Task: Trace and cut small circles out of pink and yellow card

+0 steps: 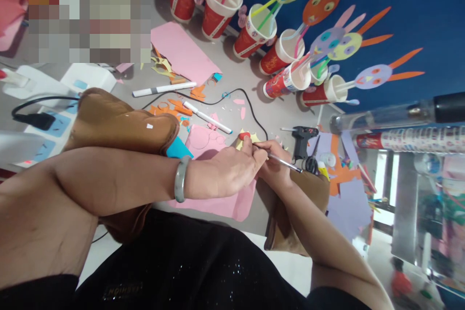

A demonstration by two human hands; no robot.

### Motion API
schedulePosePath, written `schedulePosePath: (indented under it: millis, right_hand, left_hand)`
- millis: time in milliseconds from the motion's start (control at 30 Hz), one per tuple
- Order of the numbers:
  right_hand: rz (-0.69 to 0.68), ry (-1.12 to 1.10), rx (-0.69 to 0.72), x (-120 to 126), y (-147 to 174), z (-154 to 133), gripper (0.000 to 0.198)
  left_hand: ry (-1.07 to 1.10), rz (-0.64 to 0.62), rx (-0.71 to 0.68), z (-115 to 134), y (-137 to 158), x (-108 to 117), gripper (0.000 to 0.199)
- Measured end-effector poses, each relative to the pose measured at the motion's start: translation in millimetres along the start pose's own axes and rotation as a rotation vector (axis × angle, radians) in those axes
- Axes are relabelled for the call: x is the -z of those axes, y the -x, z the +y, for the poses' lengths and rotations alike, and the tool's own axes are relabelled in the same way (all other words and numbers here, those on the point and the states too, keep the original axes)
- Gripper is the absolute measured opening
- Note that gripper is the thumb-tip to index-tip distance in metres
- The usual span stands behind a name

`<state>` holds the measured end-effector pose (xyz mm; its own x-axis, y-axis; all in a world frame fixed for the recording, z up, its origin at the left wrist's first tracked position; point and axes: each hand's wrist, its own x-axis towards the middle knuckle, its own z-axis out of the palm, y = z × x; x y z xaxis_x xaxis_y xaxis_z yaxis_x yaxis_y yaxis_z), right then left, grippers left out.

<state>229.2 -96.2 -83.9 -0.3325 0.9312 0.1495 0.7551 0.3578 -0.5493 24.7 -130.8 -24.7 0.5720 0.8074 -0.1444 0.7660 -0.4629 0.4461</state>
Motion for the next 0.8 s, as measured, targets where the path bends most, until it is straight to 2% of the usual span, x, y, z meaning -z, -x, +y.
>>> schedulePosePath:
  millis: [100, 200, 300, 433, 800]
  right_hand:
    - [0.026, -0.074, -0.067, 4, -8, -6, 0.014]
    - [0.022, -0.220, -0.200, 5, -18, -7, 0.015]
    - [-0.017, -0.338, -0.315, 3, -30, -6, 0.017]
    - [-0.084, -0.388, -0.398, 4, -46, -6, 0.018]
    - [-0.304, -0.439, -0.390, 7, -82, -17, 0.021]
  left_hand:
    - [-0.117, 0.000, -0.016, 0, -1, -5, 0.060]
    - [-0.189, 0.000, -0.047, -1, -3, -9, 0.061]
    - [-0.141, -0.039, -0.056, -1, -3, -6, 0.061]
    - [-0.049, -0.057, -0.027, 1, -1, 4, 0.057]
    - [0.031, -0.079, 0.002, 0, -6, -5, 0.045]
